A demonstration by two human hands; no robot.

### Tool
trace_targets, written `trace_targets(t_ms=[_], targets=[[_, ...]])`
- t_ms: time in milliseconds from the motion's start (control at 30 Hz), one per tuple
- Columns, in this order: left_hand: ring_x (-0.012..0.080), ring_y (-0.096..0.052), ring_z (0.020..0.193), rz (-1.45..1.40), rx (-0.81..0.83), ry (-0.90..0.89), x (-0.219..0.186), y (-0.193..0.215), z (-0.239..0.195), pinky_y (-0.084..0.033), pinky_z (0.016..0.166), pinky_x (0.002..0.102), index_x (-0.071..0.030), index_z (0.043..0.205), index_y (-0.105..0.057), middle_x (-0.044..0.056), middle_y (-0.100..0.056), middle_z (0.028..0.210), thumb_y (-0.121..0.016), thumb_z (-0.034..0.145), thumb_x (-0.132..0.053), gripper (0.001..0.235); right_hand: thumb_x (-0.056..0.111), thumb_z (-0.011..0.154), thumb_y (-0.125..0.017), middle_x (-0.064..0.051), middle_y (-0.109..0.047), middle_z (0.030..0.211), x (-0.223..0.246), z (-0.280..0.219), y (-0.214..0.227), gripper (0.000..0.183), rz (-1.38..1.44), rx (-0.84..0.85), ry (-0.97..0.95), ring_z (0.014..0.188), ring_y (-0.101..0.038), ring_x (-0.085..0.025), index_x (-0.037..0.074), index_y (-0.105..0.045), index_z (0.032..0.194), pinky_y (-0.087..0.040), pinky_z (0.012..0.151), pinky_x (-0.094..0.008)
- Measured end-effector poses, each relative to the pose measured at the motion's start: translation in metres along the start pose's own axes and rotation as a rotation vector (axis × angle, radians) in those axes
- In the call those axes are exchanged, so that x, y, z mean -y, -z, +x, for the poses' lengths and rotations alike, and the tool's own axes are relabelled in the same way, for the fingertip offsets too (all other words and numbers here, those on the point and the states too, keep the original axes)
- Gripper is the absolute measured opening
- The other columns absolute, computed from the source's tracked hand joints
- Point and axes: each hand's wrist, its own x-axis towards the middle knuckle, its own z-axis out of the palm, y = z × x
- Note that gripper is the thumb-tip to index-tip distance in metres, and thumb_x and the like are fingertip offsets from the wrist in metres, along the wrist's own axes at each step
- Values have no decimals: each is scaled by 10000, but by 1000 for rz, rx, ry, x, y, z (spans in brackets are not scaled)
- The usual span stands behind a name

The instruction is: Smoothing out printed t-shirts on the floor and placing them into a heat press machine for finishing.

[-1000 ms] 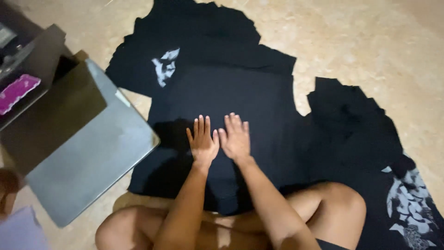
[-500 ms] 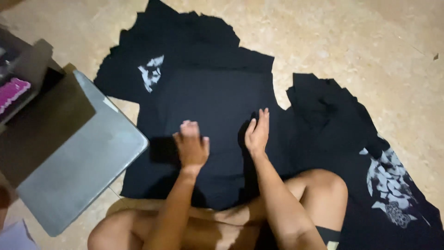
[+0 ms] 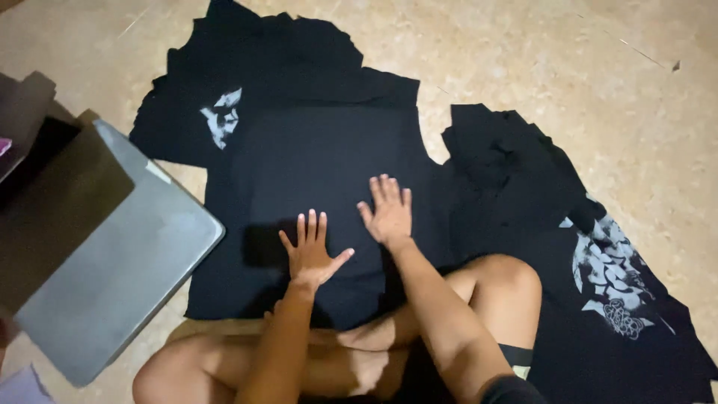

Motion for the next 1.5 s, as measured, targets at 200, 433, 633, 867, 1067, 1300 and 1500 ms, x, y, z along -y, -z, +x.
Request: trace_targets(t_ms=[200, 433, 633, 867, 1067, 1300, 1500], targets=[[534, -84, 1544, 201, 124, -283, 2, -6, -31, -122, 1158, 779, -153, 1662, -34, 320, -91, 1676, -606, 608, -965, 1448, 560, 1054, -305, -205, -106, 1712, 3, 11, 16, 774, -21, 63, -287, 1591, -105, -320, 78, -153, 1639, -34, 1253, -632], [264, -688, 1155, -377, -361, -91, 49, -71, 33, -552, 961, 442, -221, 1267, -671, 57, -725, 1166, -401, 1028, -332, 377, 327, 996, -580, -217, -363, 1630, 79, -12, 6, 599, 105, -281, 202, 1503, -372, -358, 46, -479, 1516, -308, 1204, -562], [274, -165, 1579, -96, -181, -108, 66, -57, 12, -166, 1252, 591, -204, 1654, -192, 44, -228, 1710, -389, 1042, -572, 742, 477, 1064, -307, -140, -257, 1689, 82, -52, -13, 675, -9, 121, 321, 1568, -224, -301, 121, -248, 1634, -148, 1260, -577], [311, 65, 1595, -10, 163, -17, 73, -27, -8, -72, 1202, 752, -290, 1659, 69, 9, 78, 1745, -409, 899, -829, 1047, 799, 950, -263, -93, -105, 1730, 76, -64, 9, 957, -135, 329, 337, 1598, -84, -268, 173, -110, 1658, -62, 1269, -622], [281, 12, 1593, -119, 186, 14, 87, -45, 26, -95, 1184, 746, -352, 1652, -22, -38, 17, 1734, -246, 1026, -703, 752, 885, 842, -375, -89, -27, 1736, 65, -69, 18, 1104, -279, 398, 515, 1601, -62, -257, 239, -14, 1661, -64, 1261, -653], [390, -144, 1582, -13, -55, -79, 73, -50, -1, -181, 1238, 650, -188, 1676, -117, 178, -150, 1721, -536, 925, -708, 1005, 895, 829, -422, -144, -11, 1730, 67, -91, 21, 1200, -391, 465, 474, 1603, -17, -280, 158, 33, 1660, -67, 1277, -593], [384, 140, 1584, 98, 343, 69, 60, -3, -28, -80, 1252, 629, -281, 1651, 168, 58, 191, 1733, -730, 804, -709, 1306, 917, 711, -571, -168, 9, 1729, 81, -99, 58, 1387, -519, 558, 497, 1604, -9, -296, 127, 63, 1658, -94, 1278, -585]])
